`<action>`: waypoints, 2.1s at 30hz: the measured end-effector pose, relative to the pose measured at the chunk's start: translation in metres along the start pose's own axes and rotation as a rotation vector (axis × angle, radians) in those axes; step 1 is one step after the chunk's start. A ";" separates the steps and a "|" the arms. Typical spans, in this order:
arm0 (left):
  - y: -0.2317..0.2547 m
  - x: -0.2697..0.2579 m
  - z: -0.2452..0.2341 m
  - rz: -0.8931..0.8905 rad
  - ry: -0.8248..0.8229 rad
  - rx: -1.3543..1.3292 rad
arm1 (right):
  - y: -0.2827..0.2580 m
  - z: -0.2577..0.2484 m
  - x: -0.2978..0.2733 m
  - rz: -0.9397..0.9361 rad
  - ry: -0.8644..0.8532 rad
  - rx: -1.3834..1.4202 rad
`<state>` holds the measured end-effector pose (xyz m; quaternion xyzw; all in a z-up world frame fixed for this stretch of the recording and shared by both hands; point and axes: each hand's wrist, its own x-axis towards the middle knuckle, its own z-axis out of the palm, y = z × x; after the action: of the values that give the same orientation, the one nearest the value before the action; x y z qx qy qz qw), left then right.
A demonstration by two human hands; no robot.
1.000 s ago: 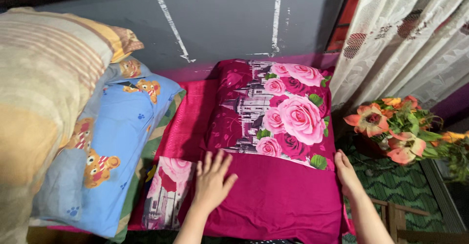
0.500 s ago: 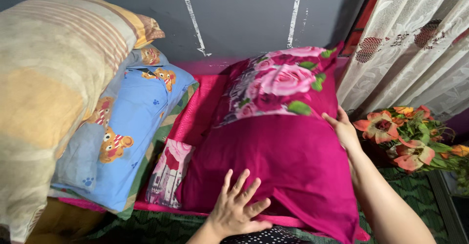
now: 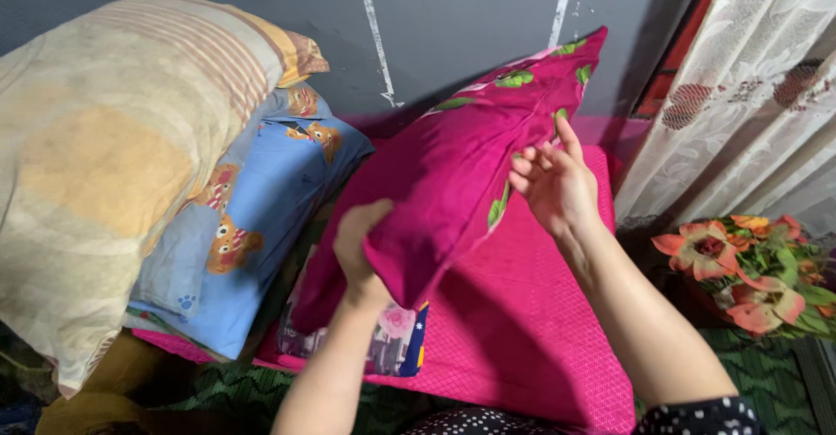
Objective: The person places a pink floral pillowcase over a gray pillow on a bed, aligns the corners, and smooths the fabric to fit the pillow. The pillow is then placed on the bed.
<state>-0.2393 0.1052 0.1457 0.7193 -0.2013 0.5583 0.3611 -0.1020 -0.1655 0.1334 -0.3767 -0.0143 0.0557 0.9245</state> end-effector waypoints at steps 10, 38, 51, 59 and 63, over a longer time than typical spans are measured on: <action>-0.008 0.127 0.019 -0.209 0.208 -0.519 | 0.096 -0.102 -0.016 0.313 0.368 -0.073; -0.361 0.032 0.106 -0.814 -0.384 0.209 | 0.031 -0.285 0.036 -0.192 0.535 -0.696; -0.347 -0.117 0.054 -1.115 -0.915 0.539 | 0.060 -0.284 0.012 -0.063 0.749 -1.169; -0.335 -0.084 0.074 -0.735 -0.338 0.437 | 0.101 -0.282 -0.005 -0.486 0.695 -1.206; -0.308 -0.077 0.070 -0.771 -0.466 0.636 | 0.086 -0.252 -0.004 -0.297 0.849 -1.530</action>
<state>-0.0024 0.2469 -0.0264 0.9192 0.1805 0.2449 0.2501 -0.0972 -0.2795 -0.1069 -0.8747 0.2479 -0.2342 0.3443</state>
